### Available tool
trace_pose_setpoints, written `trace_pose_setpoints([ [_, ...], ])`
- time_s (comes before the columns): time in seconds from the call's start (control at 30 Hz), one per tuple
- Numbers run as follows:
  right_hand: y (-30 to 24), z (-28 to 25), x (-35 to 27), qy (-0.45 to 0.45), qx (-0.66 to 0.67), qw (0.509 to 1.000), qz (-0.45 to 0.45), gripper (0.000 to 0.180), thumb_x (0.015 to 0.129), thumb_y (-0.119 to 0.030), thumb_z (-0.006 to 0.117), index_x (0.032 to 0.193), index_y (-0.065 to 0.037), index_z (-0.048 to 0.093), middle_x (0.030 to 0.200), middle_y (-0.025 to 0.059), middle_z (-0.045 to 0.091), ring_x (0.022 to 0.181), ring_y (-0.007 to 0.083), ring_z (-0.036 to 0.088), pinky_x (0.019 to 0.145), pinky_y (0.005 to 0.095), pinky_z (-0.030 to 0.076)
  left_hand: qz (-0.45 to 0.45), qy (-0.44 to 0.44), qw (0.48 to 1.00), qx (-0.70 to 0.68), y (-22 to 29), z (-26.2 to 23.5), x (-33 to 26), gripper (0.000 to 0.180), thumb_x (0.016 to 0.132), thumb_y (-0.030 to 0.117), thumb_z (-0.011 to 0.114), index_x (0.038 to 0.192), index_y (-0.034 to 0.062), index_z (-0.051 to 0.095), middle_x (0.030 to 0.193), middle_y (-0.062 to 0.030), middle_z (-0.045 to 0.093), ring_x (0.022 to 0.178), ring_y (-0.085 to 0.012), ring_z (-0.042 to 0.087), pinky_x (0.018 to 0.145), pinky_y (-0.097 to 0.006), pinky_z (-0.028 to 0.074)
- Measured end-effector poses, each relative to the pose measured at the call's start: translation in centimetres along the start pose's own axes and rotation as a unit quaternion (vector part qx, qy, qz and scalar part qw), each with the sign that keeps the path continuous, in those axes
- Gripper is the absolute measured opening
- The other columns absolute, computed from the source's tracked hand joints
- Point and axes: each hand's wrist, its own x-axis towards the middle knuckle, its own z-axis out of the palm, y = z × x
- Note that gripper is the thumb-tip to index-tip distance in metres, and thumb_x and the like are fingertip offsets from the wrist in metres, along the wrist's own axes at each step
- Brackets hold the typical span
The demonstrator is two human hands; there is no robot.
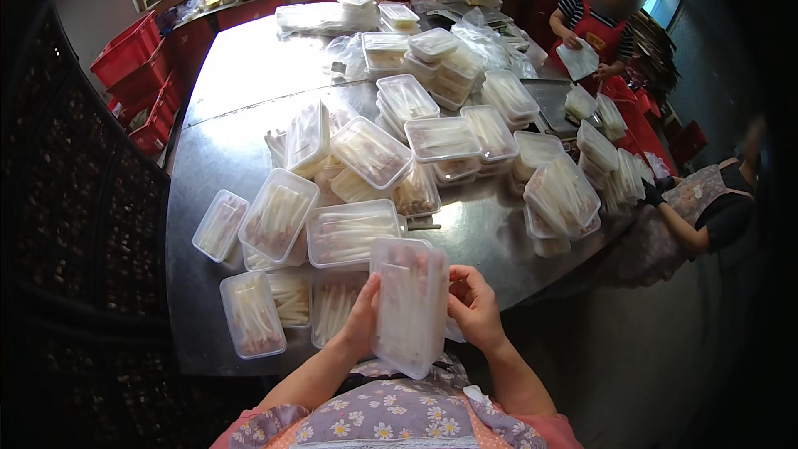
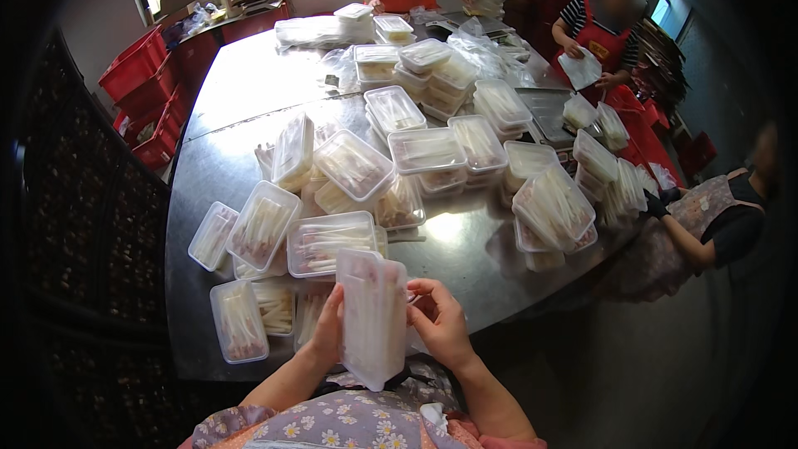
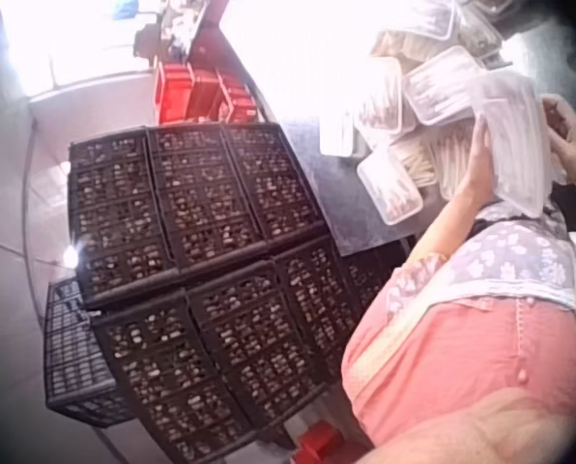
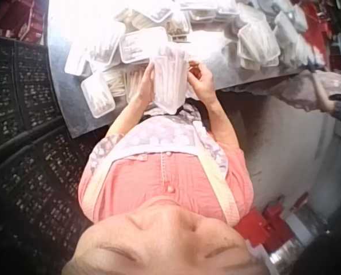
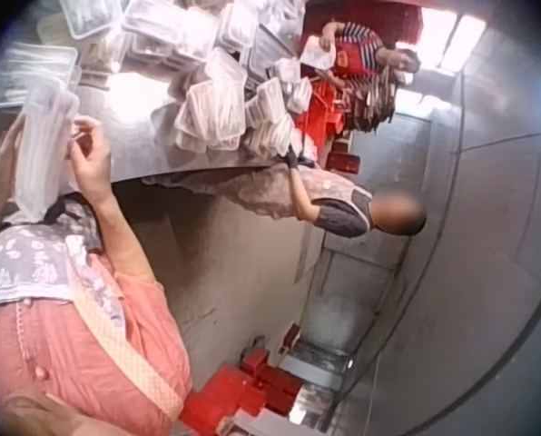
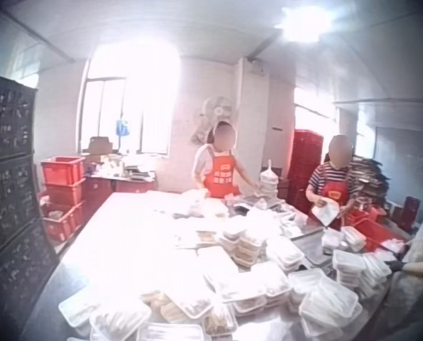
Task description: The person arranges enoki mushrooms into small clear plastic containers, seals them with lids, and places them into plastic bags. The person then stacks the bagged containers on a metal table while other workers perform similar tasks in the background.
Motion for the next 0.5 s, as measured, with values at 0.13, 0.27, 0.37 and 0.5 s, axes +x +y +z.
trace_pose_setpoints([
  [0.13,-3.0,-2.0,0.7,0.057,-0.507,0.81,-0.29,0.032,0.076,0.009,0.059,0.105,-0.005,0.061,0.096,0.0125,0.056,0.073,0.0274,0.062,0.063,0.0336,0.051,0.024,-0.002,1.0,-0.006,0.4,0.6,-0.5,0.067,0.097,0.054,0.032,0.145,0.0071,0.03,0.142,-0.0084,0.042,0.129,-0.0224,0.042,0.11,-0.038,0.03],
  [0.27,-4.7,-7.0,2.0,0.143,-0.598,0.731,-0.297,0.027,0.078,0.005,0.06,0.103,-0.005,0.061,0.099,0.0132,0.057,0.079,0.0339,0.061,0.067,0.0393,0.051,0.112,-0.017,0.993,-0.011,1.6,-1.5,-0.8,0.066,0.097,0.052,0.033,0.146,0.0085,0.028,0.148,-0.0082,0.036,0.135,-0.0241,0.036,0.112,-0.04,0.029],
  [0.37,-6.3,-8.6,2.3,0.232,-0.585,0.734,-0.255,0.026,0.079,0.003,0.061,0.103,-0.005,0.06,0.101,0.0128,0.057,0.087,0.0347,0.06,0.07,0.0411,0.049,0.121,-0.029,0.992,-0.004,2.4,-2.5,-0.6,0.066,0.097,0.052,0.033,0.147,0.0095,0.027,0.149,-0.0069,0.033,0.136,-0.0245,0.035,0.111,-0.041,0.029],
  [0.5,-6.1,-7.1,1.9,0.304,-0.428,0.821,-0.226,0.015,0.086,0.0,0.059,0.1,-0.002,0.06,0.095,0.0093,0.058,0.08,0.0204,0.058,0.067,0.0311,0.047,0.131,-0.031,0.991,-0.002,2.2,-2.1,-0.7,0.067,0.096,0.054,0.032,0.147,0.0102,0.027,0.148,-0.0065,0.034,0.134,-0.0245,0.036,0.111,-0.041,0.03],
])
